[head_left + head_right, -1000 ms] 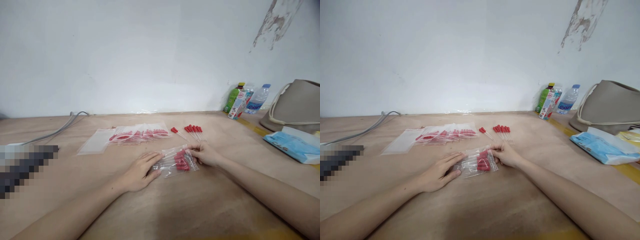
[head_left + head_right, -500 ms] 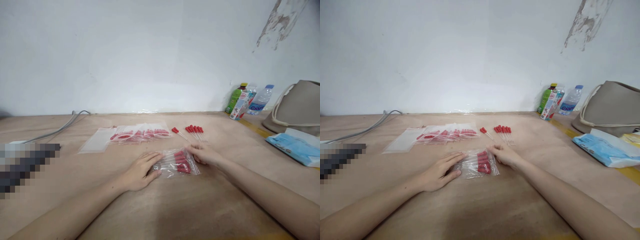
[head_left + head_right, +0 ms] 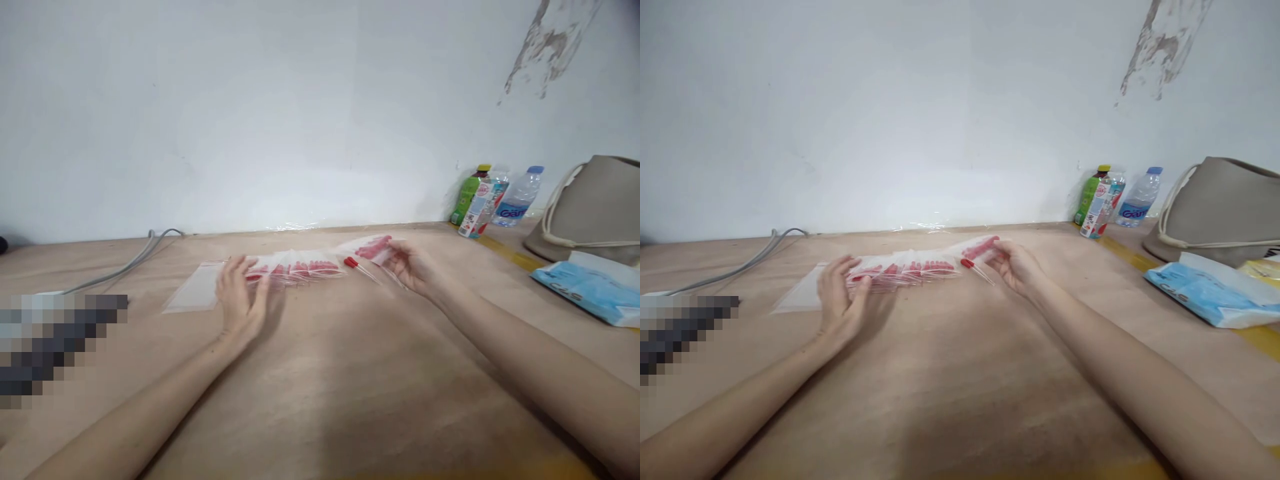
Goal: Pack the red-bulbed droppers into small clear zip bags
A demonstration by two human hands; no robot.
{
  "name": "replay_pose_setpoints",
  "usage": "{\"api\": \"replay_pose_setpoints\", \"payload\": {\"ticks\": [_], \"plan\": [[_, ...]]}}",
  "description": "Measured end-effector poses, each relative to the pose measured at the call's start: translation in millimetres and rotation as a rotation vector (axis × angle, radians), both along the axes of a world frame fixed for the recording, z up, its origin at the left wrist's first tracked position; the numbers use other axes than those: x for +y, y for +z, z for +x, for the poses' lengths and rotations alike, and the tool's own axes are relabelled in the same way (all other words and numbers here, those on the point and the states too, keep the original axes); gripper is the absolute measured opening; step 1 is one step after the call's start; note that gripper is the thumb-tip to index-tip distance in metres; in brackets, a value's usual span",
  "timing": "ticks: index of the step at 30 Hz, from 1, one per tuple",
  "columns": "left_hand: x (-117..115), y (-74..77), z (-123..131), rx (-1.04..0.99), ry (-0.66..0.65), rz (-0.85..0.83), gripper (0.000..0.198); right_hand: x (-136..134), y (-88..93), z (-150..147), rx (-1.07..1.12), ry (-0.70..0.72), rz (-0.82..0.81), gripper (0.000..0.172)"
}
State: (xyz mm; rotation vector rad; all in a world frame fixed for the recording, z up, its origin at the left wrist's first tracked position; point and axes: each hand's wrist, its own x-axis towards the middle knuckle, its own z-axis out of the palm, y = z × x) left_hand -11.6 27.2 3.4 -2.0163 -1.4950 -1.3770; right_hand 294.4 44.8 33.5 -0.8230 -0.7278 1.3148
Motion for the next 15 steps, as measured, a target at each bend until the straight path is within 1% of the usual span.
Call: {"api": "replay_pose_setpoints", "payload": {"ticks": [2,3,4,6,7,9,11,13,15], "plan": [[17.2,4.4,-24.1,-0.022,0.188,-0.003,0.035,9.6,-0.9,-17.8,0.047,-0.006,-0.012,0.011],[25.4,5.3,-38.0,-0.027,0.291,-0.048,0.036,14.0,-2.1,-27.8,0.048,-0.006,-0.027,0.012],[33.0,5.1,-52.3,-0.032,0.401,-0.117,0.037,18.1,-3.8,-37.9,0.033,-0.013,-0.046,0.013],[45.6,1.4,-79.1,-0.048,0.493,-0.206,0.039,26.1,-8.5,-57.4,-0.013,-0.031,-0.075,0.015],[50.5,-1.6,-90.5,0.016,0.568,-0.351,0.042,29.7,-11.6,-66.0,-0.038,-0.038,-0.086,0.016],[57.9,-8.6,-107.2,0.063,0.580,-0.464,0.046,34.8,-18.7,-79.2,-0.086,-0.031,-0.106,0.017],[63.3,-14.5,-116.1,0.110,0.560,-0.557,0.049,35.8,-26.0,-84.9,-0.162,-0.004,-0.144,0.015],[67.6,-18.2,-120.0,0.156,0.526,-0.637,0.049,32.2,-31.3,-80.7,-0.265,0.042,-0.202,0.012],[71.3,-19.6,-122.2,0.199,0.490,-0.704,0.045,25.7,-33.2,-66.8,-0.380,0.093,-0.274,0.018]]}}
